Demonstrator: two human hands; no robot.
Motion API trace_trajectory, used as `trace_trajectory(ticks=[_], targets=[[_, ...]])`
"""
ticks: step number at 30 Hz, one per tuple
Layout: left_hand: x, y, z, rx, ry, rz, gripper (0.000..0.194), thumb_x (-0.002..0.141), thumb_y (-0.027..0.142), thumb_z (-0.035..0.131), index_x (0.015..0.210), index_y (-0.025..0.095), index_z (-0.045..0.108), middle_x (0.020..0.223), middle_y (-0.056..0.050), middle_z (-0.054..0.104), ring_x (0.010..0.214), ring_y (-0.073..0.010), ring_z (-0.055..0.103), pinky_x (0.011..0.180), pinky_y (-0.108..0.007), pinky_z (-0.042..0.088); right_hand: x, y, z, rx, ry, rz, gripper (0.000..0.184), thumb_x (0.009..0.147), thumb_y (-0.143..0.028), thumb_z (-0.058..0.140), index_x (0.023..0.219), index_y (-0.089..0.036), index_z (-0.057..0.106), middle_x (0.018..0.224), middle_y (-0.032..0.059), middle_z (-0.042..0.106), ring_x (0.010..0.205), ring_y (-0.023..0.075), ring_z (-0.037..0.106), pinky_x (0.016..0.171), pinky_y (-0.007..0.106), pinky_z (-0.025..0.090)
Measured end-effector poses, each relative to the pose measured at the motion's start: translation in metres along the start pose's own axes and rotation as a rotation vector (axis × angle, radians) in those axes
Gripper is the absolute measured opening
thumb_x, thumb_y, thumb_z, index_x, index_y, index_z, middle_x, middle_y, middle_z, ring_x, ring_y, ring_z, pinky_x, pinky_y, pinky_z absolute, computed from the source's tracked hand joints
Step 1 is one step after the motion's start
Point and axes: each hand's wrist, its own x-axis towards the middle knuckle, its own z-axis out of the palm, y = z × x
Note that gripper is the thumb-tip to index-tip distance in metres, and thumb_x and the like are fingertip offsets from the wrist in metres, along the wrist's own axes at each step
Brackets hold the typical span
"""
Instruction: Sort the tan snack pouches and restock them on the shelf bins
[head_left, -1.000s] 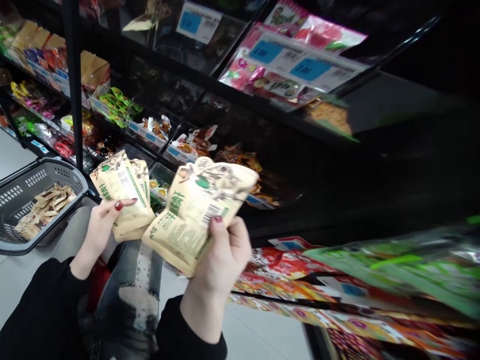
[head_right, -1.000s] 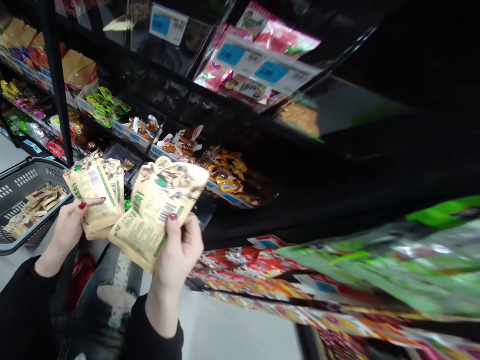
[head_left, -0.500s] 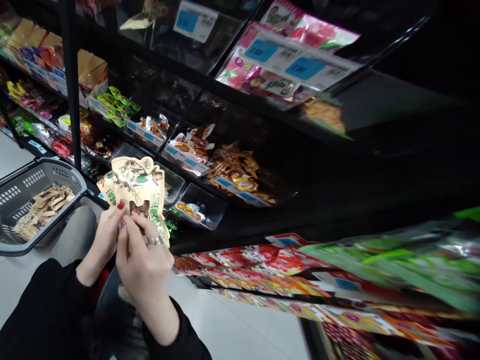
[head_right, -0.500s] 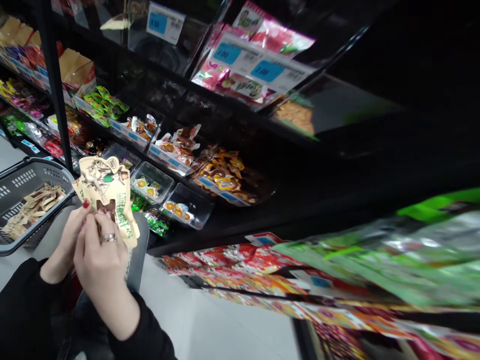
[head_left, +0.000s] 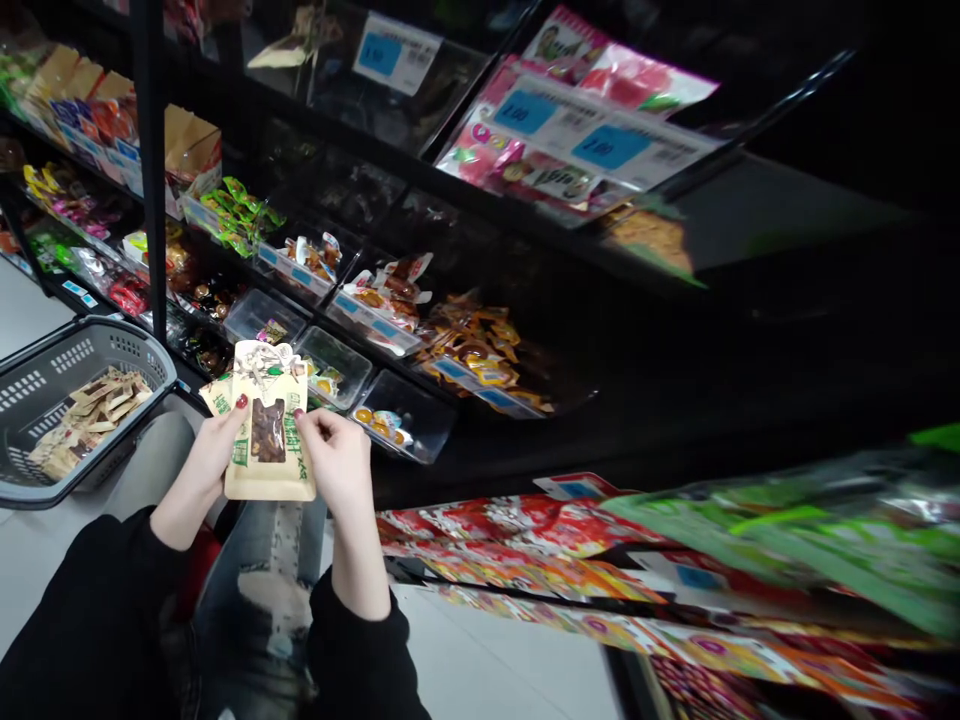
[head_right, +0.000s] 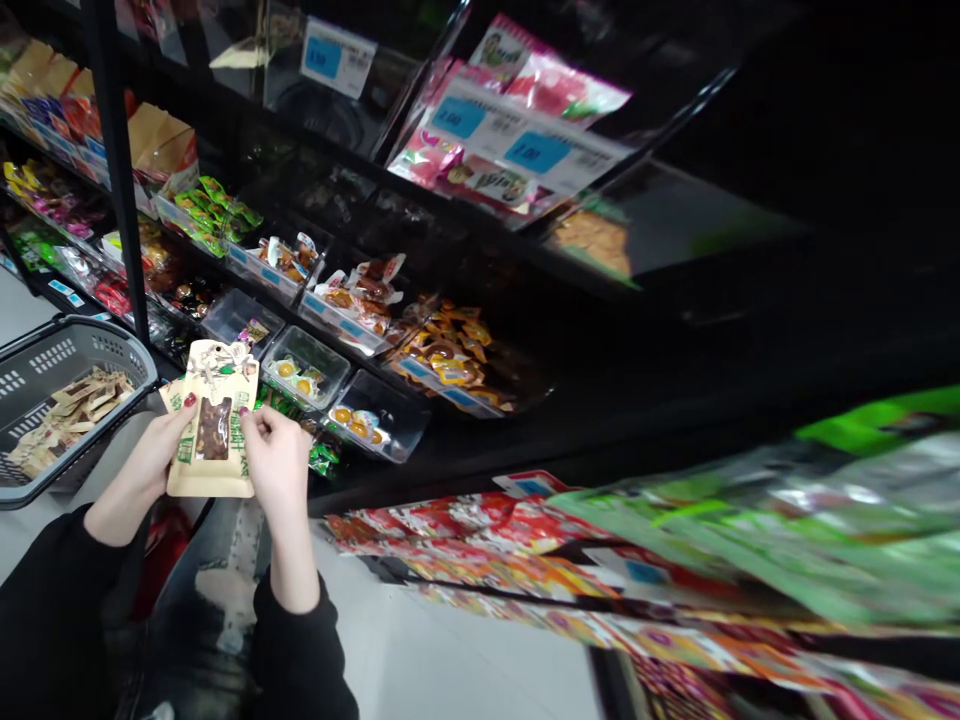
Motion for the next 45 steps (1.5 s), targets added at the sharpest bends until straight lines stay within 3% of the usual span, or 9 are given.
trace_trajectory(ticks=[4, 9, 12, 18, 21, 26, 32, 41, 45], targets=[[0.001, -0.003, -0.005, 0.095, -0.04, 0.129, 0.046, 0.066, 0.056, 0.074, 0.079, 0.013, 0.073, 0.074, -0.008, 0.073, 0.08, -0.0266, 0.069, 0.081, -0.039, 0.052, -0.003, 0.002, -0.004, 0.095, -0.027, -0.082, 0.03, 0.08, -0.036, 0.052, 0.057, -0.018, 0.054, 0.053, -0.0047, 0.042, 0.053, 0.0102, 0.036, 0.055, 0.025, 0.03], [-0.014, 0.002, -0.006, 0.349, 0.007, 0.559, 0.044, 0.074, 0.06, 0.065, 0.077, 0.017, 0.074, 0.091, -0.007, 0.072, 0.098, -0.0256, 0.063, 0.097, -0.034, 0.043, -0.016, 0.001, -0.012, 0.082, 0.122, -0.5, 0.028, 0.088, -0.024, 0.051, 0.061, -0.019, 0.051, 0.058, -0.0046, 0.045, 0.055, 0.0094, 0.043, 0.055, 0.022, 0.034], [-0.022, 0.003, -0.005, 0.352, -0.024, 0.651, 0.047, 0.079, 0.061, 0.058, 0.08, 0.018, 0.076, 0.098, -0.008, 0.071, 0.102, -0.0265, 0.062, 0.098, -0.035, 0.043, -0.023, 0.002, -0.01, 0.069, 0.256, -0.659, 0.021, 0.088, -0.017, 0.05, 0.067, -0.02, 0.053, 0.063, -0.0034, 0.052, 0.059, 0.01, 0.049, 0.058, 0.022, 0.037], [-0.022, 0.009, -0.011, 0.455, -0.086, 0.674, 0.032, 0.08, 0.046, 0.066, 0.1, 0.023, 0.076, 0.111, -0.007, 0.072, 0.108, -0.0255, 0.061, 0.101, -0.034, 0.041, -0.018, 0.021, -0.026, 0.21, 0.768, -0.294, 0.027, 0.087, -0.029, 0.051, 0.061, -0.021, 0.047, 0.056, -0.005, 0.044, 0.053, 0.0108, 0.04, 0.052, 0.023, 0.033], [-0.021, 0.017, -0.011, 0.399, -0.159, 0.653, 0.049, 0.076, 0.036, 0.073, 0.124, 0.029, 0.064, 0.136, -0.004, 0.059, 0.127, -0.0258, 0.05, 0.108, -0.034, 0.035, -0.008, 0.034, -0.044, 0.08, 0.853, -0.136, 0.027, 0.082, -0.035, 0.053, 0.06, -0.02, 0.049, 0.054, -0.0046, 0.044, 0.052, 0.0113, 0.039, 0.053, 0.025, 0.031], [-0.025, 0.022, -0.001, 0.089, -0.315, 0.456, 0.109, 0.07, 0.028, 0.078, 0.151, 0.039, 0.005, 0.148, -0.006, 0.045, 0.13, -0.0257, 0.048, 0.103, -0.039, 0.043, -0.006, 0.042, -0.042, -0.117, 0.692, -0.131, 0.028, 0.083, -0.039, 0.052, 0.063, -0.019, 0.052, 0.055, -0.0038, 0.048, 0.053, 0.0118, 0.043, 0.056, 0.025, 0.033], [-0.026, 0.02, 0.005, -0.046, -0.259, 0.174, 0.064, 0.055, 0.02, 0.081, 0.115, 0.015, 0.057, 0.106, -0.011, 0.073, 0.1, -0.0296, 0.068, 0.085, -0.037, 0.055, -0.017, 0.026, -0.014, -0.097, 0.518, -0.37, 0.028, 0.088, -0.028, 0.048, 0.061, -0.021, 0.044, 0.056, -0.0053, 0.044, 0.052, 0.0102, 0.043, 0.054, 0.023, 0.034], [-0.027, 0.013, 0.011, -0.082, -0.087, 0.217, 0.045, 0.055, 0.013, 0.079, 0.096, 0.018, 0.06, 0.095, -0.004, 0.075, 0.092, -0.0239, 0.07, 0.08, -0.031, 0.057, -0.011, 0.013, -0.006, -0.081, 0.451, -0.375, 0.028, 0.088, -0.026, 0.046, 0.061, -0.022, 0.04, 0.057, -0.0061, 0.039, 0.052, 0.0102, 0.038, 0.053, 0.024, 0.031], [-0.028, 0.015, 0.01, -0.133, -0.139, 0.085, 0.051, 0.051, 0.013, 0.076, 0.099, 0.02, 0.061, 0.091, -0.003, 0.076, 0.096, -0.0279, 0.07, 0.084, -0.039, 0.057, -0.003, 0.016, 0.0, 0.035, 0.286, -0.333, 0.03, 0.089, -0.03, 0.043, 0.06, -0.022, 0.037, 0.057, -0.0063, 0.036, 0.052, 0.0102, 0.037, 0.053, 0.024, 0.03]])
